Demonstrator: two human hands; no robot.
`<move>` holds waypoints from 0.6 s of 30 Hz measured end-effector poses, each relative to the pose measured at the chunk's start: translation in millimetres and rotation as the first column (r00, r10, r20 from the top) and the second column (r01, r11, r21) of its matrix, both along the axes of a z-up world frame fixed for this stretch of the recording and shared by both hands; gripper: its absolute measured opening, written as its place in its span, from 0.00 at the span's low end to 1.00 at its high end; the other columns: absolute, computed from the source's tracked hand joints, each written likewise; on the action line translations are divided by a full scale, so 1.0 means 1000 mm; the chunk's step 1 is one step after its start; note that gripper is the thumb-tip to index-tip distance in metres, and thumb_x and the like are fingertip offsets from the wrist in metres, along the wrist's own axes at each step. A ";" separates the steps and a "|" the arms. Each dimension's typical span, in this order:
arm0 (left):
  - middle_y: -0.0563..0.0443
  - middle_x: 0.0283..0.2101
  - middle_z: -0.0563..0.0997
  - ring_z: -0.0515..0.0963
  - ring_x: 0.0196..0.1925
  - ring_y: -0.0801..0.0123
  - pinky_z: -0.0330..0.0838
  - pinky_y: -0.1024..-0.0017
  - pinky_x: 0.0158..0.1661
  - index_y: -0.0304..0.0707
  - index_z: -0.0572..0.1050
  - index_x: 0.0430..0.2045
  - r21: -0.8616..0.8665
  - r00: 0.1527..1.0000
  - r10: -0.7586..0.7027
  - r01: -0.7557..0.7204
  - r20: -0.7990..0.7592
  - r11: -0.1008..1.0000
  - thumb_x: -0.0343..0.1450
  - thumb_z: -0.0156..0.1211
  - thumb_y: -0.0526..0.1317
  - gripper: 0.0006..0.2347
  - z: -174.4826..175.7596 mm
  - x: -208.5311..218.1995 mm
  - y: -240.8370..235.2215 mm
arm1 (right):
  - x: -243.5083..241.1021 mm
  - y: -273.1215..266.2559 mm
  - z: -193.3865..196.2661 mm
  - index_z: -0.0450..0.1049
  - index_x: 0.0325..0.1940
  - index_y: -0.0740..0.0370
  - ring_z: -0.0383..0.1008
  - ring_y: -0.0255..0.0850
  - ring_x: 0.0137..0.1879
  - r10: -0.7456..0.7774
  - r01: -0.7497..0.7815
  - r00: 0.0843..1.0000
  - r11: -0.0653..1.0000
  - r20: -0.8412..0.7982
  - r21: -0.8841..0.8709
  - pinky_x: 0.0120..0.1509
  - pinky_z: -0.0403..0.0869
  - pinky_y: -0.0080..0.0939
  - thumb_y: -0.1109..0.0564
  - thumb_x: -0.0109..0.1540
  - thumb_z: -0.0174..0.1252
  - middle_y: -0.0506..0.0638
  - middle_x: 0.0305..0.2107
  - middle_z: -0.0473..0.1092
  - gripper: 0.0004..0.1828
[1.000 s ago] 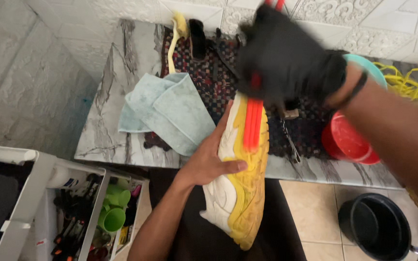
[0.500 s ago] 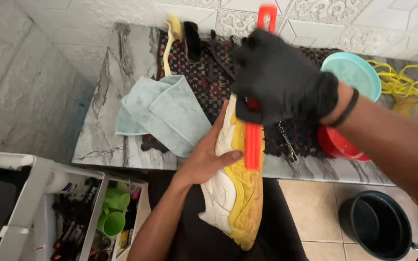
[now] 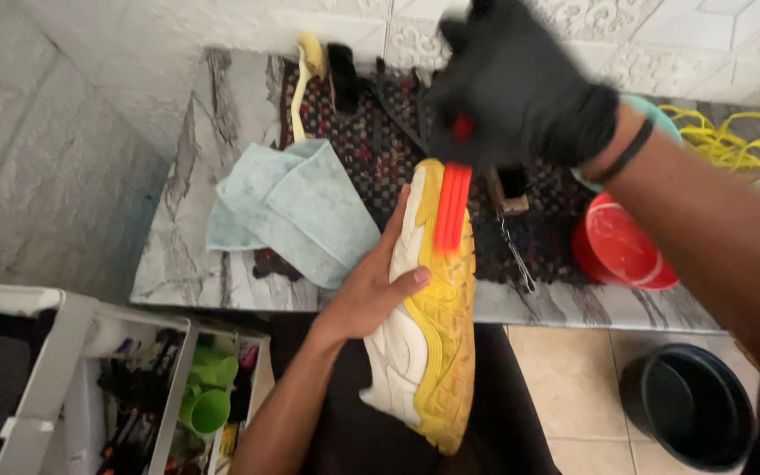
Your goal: The person scrubs the sole of a yellow and white sneaker using a red brush and a black brush, dipping the brush into a red bowl of water. They also wipe the shoe with a light blue cloth.
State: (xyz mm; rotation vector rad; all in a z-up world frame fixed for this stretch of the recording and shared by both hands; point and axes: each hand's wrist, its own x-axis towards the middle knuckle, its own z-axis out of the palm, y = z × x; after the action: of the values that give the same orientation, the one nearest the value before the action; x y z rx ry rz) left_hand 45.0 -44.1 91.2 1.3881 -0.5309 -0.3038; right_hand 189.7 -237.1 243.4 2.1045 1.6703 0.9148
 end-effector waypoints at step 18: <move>0.48 0.78 0.52 0.62 0.74 0.62 0.65 0.63 0.65 0.49 0.31 0.74 0.022 0.998 0.002 0.000 -0.059 1.000 0.70 0.52 0.60 0.44 0.004 -0.003 -0.003 | -0.006 0.004 0.002 0.66 0.15 0.46 0.64 0.52 0.31 0.029 -0.026 0.998 0.998 -0.063 0.049 0.40 0.59 0.53 0.47 0.60 0.59 0.46 0.12 0.61 0.19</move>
State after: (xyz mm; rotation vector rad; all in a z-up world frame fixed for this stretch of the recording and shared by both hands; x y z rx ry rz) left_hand 41.6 -46.6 95.4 1.3960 -0.4792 -0.3497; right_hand 184.1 -232.9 245.6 2.1695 1.7289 0.9136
